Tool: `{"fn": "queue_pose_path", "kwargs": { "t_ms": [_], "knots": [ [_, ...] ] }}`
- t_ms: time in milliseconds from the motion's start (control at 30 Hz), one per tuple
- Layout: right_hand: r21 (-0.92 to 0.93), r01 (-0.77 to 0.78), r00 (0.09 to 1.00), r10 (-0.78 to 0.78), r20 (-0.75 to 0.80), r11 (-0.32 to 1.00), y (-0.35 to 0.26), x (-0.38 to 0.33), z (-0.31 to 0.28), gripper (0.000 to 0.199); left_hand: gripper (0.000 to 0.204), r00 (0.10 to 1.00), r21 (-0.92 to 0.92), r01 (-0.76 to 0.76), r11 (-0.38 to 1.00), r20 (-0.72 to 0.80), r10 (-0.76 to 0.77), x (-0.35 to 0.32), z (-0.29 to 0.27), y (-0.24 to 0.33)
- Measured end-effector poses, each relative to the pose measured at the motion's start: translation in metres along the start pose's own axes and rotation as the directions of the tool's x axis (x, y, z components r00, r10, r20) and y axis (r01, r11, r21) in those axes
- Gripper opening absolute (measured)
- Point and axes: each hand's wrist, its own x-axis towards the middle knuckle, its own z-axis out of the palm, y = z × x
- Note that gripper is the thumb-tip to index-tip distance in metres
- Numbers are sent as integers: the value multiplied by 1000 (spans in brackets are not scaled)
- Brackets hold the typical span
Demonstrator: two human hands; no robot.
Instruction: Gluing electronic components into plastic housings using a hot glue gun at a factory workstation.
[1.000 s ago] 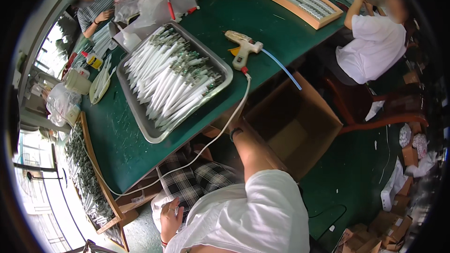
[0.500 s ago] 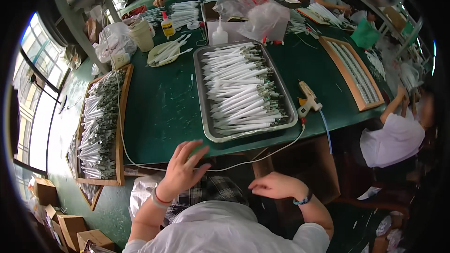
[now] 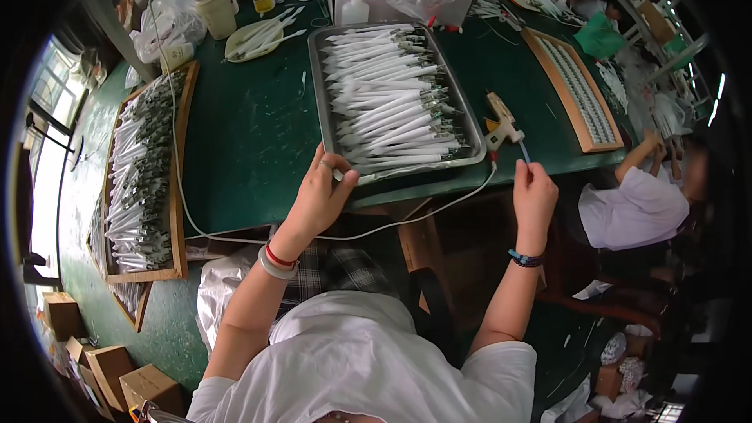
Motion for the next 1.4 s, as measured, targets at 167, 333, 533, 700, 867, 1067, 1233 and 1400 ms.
{"fn": "queue_pose_path", "kwargs": {
  "t_ms": [167, 333, 533, 700, 867, 1067, 1233, 1400],
  "knots": [
    [62, 98, 994, -94, -51, 993, 33, 29, 49, 24, 66, 892, -391, 451, 802, 181, -414, 13, 6, 16],
    [-213, -213, 966, 238, 100, 954, 8, 47, 77, 43, 73, 864, -650, 453, 610, 151, -481, 12, 13, 1],
    [-253, -245, 963, 266, 52, 936, 10, 60, 81, 55, 65, 863, -641, 489, 591, 255, -437, 20, 2, -6],
    [634, -288, 950, 296, 97, 718, 96, 49, 99, 35, 69, 828, -545, 543, 638, 223, -514, 20, -1, -1],
    [913, -368, 926, 151, 345, 175, 104, 3, 59, 8, 62, 906, -495, 378, 783, 23, -423, 19, 1, -17],
    [799, -586, 808, -20, 589, -132, 30, -18, 46, 31, 58, 876, -557, 421, 716, 44, -481, 5, -33, -9],
    [798, -587, 807, -17, 591, -139, 35, -29, 76, 35, 60, 878, -304, 478, 824, 133, -459, -14, -81, 18],
    [803, -496, 853, -13, 521, -329, -27, -48, 39, 26, 32, 987, 323, 80, 943, -159, -29, -85, -235, 35]
  ]
}}
